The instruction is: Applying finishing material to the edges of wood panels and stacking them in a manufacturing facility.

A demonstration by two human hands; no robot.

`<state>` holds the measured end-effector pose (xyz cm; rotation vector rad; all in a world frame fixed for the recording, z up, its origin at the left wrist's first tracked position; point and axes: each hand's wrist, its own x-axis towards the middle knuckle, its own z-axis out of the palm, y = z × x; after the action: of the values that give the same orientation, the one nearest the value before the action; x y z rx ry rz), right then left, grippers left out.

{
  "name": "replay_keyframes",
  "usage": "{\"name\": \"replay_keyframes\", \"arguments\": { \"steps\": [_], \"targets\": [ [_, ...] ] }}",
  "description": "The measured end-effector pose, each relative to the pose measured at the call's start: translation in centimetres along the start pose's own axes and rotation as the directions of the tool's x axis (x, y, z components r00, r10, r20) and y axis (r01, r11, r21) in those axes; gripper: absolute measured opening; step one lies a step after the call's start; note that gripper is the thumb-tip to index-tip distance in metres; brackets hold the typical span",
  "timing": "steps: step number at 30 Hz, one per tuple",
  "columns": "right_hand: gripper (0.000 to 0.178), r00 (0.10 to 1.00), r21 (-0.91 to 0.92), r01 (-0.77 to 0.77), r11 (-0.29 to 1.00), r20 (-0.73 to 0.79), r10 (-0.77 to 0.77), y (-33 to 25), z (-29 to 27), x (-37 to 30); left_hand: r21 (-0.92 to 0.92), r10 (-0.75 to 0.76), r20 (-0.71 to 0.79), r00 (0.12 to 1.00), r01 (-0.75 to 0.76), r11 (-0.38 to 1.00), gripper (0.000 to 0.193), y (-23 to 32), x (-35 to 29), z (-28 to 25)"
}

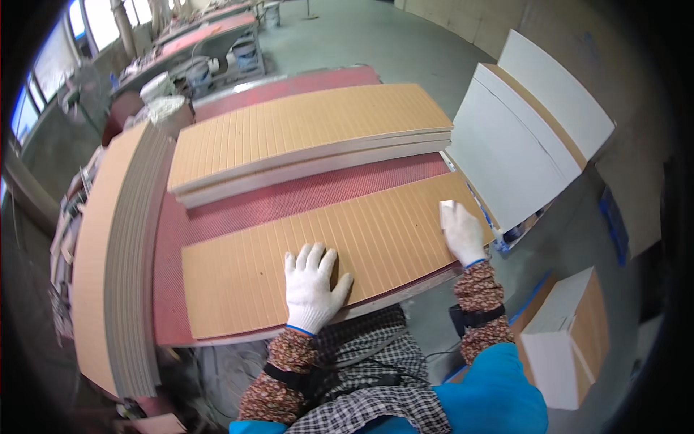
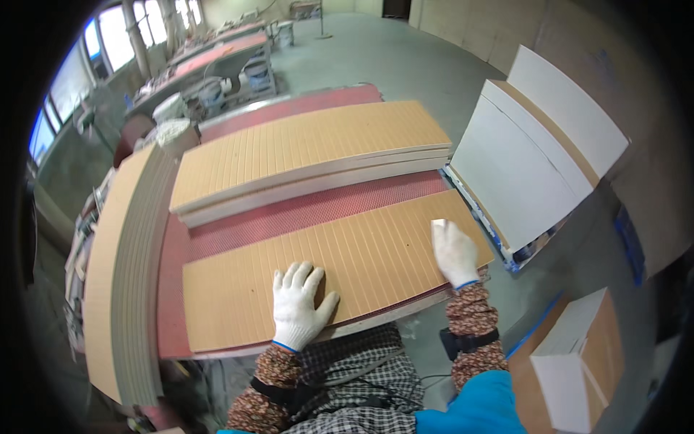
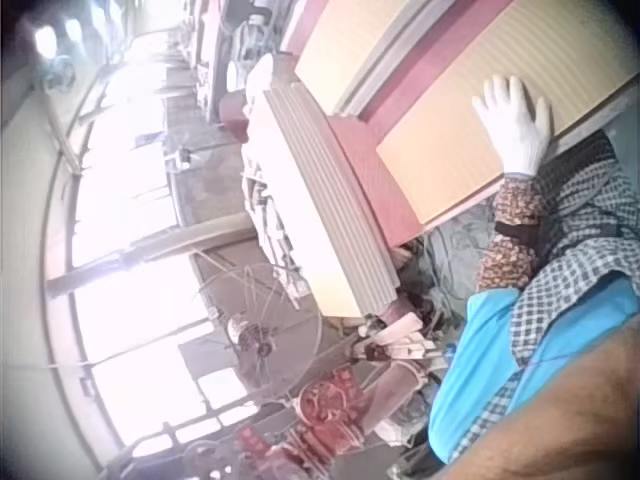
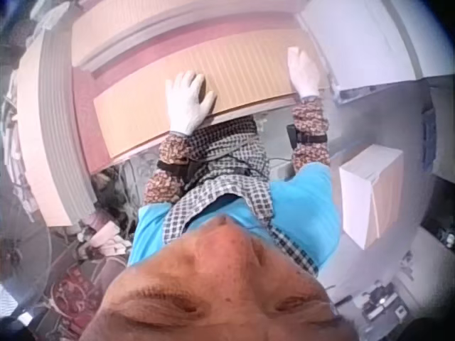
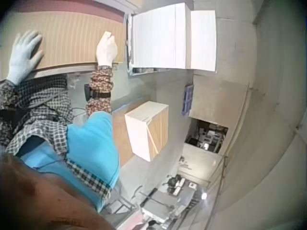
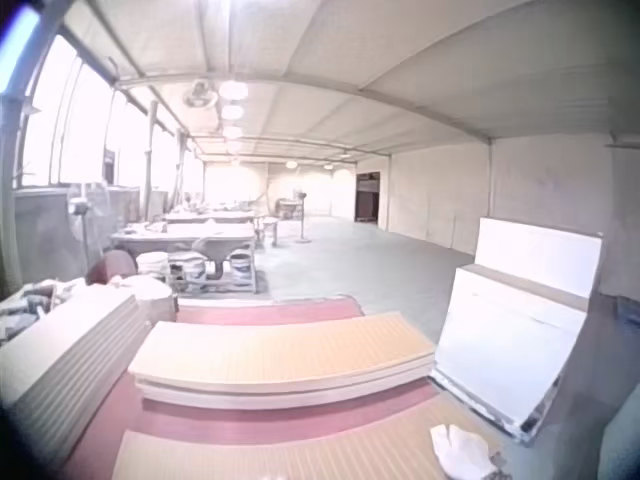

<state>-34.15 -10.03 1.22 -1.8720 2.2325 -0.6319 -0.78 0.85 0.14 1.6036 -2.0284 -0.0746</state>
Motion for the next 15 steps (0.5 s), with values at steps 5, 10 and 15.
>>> {"name": "replay_keyframes", "arguments": {
  "steps": [5,10,15],
  "targets": [
    [0.049,0.939,-0.068,-0.037,0.997,-0.345,0.012,6.2,-0.8,-0.4,0.064,-0.001,0.019,1.0,-0.001,0.998,0.055,-0.1,-0.2,0.2],
    [0.048,0.941,0.078,-0.276,0.958,-0.179,0.286,6.3,-0.3,1.3,0.077,0.038,0.01,0.999,-0.038,0.996,0.055,-0.9,-0.5,1.2],
    [0.048,0.937,0.057,-0.262,0.964,-0.225,0.268,6.9,1.2,1.6,0.078,0.036,-0.029,0.999,-0.033,0.996,0.053,-1.5,-0.6,1.4]
  ]
}}
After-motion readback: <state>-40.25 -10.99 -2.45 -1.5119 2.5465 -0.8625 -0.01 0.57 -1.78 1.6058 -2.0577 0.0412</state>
